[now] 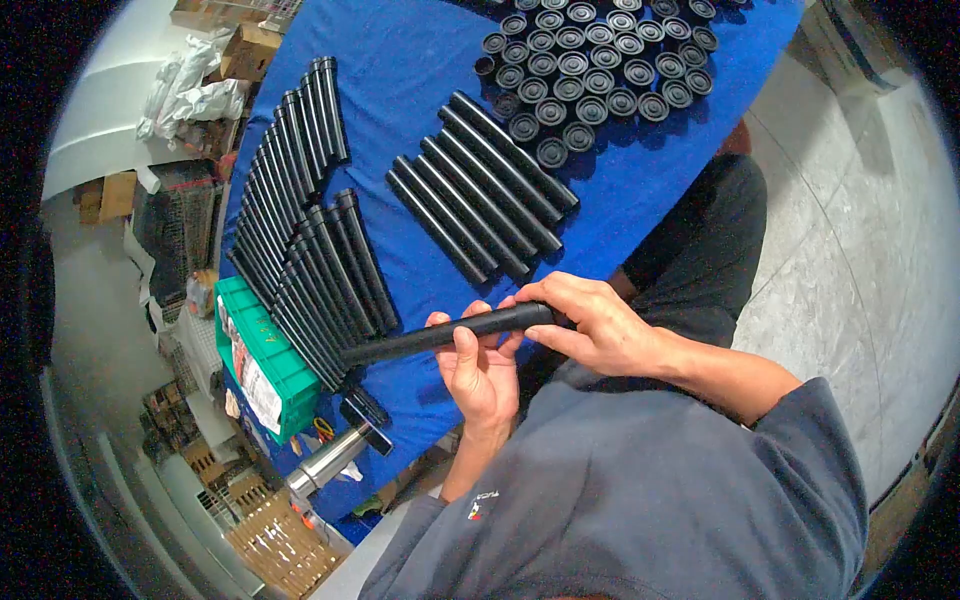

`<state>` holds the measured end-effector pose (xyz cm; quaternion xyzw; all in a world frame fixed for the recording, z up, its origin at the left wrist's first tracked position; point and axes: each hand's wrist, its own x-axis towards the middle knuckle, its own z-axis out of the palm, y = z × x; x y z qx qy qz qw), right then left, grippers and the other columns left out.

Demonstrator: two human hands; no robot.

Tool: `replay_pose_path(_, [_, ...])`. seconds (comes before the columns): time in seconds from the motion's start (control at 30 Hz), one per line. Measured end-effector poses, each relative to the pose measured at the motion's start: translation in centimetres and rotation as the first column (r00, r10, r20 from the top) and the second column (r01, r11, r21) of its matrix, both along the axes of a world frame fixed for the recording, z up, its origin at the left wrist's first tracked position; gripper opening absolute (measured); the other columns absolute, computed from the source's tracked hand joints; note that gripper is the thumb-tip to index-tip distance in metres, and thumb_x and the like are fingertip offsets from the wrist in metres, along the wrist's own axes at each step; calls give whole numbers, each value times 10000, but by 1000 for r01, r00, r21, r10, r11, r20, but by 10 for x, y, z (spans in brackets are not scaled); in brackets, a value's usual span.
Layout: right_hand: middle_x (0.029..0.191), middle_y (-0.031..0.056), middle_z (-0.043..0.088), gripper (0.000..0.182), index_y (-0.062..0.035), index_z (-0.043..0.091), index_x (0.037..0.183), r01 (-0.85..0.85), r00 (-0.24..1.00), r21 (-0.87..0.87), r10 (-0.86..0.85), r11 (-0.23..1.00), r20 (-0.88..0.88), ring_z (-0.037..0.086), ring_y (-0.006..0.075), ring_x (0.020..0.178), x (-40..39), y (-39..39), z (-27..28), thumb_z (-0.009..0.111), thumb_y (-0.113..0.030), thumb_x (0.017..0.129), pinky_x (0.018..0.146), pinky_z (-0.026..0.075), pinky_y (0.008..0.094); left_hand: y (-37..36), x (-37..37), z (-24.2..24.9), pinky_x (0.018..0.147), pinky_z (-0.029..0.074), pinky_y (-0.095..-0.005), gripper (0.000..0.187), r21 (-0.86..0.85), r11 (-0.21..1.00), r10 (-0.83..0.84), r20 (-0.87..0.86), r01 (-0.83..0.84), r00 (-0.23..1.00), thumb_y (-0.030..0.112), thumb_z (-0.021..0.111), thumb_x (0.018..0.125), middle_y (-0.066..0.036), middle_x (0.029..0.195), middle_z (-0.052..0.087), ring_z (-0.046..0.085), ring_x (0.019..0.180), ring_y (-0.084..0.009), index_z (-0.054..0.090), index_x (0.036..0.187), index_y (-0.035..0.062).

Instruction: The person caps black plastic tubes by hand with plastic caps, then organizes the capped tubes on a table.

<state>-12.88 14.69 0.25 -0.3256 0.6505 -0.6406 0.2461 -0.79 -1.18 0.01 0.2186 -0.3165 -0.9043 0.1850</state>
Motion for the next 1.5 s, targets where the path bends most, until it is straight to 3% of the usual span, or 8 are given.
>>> replay_pose_path(0.2, [988,142,674,372,-34,666,1254,-40,997,50,37,998,73,669,309,917,-3,-2,1,746,-129,903,795,517,402,0,5,-6,913,630,-573,293,103,992,70,49,-74,996,139,593,1055,-203,1253,650,663,1184,-449,479,1319,195])
replay_pose_path(0.6, [983,102,726,444,-15,662,1231,-84,988,40,78,996,131,701,192,952,-11,-7,-4,839,-205,871,736,547,319,-6,2,-2,992,585,-592,398,-125,992,24,45,-18,999,85,678,991,-232,1271,675,638,1239,-436,487,1338,126])
replay_pose_path(0.77, [812,20,635,377,1,668,1180,-139,776,81,58,987,628,615,119,771,-15,-6,6,822,-170,881,698,508,307,-17,8,2,1003,578,-612,372,16,1000,-24,5,24,1000,68,706,963,-252,1320,659,609,1275,-459,558,1303,87])
replay_pose_path(1.0, [932,123,680,360,5,677,1146,-26,999,82,23,996,45,666,245,864,-6,-5,1,810,-165,858,743,519,365,-7,14,1,956,619,-579,312,-32,999,9,6,-9,1000,73,689,976,-252,1305,658,617,1264,-457,578,1266,61])
replay_pose_path(1.1, [935,155,681,336,3,684,1123,-31,999,103,28,994,21,674,310,871,-8,-5,4,799,-176,862,749,524,389,-7,14,1,971,611,-579,320,-40,999,5,9,-5,1000,83,683,984,-242,1298,662,608,1279,-450,568,1281,56])
replay_pose_path(1.3, [1177,173,683,689,-21,555,1399,-45,992,-11,46,999,115,684,265,1021,-8,-7,-2,874,-137,800,847,574,377,-22,16,-2,1064,531,-624,347,109,993,-41,4,40,999,57,679,968,-230,1338,650,570,1338,-429,579,1300,71])
replay_pose_path(1.4, [1352,190,605,908,-50,428,1531,-83,891,7,71,997,448,656,229,1112,-9,2,-4,915,-129,769,878,603,340,-34,22,-3,1089,510,-628,364,207,977,-47,-24,51,999,31,674,944,-228,1366,637,562,1351,-419,590,1295,78])
replay_pose_path(1.5, [1395,197,566,928,-54,411,1547,-172,906,-18,166,985,388,639,217,1129,-14,6,-8,919,-153,777,848,620,322,-37,22,-6,1108,493,-626,378,228,971,-59,-56,70,997,27,668,930,-225,1380,631,554,1363,-411,595,1298,76])
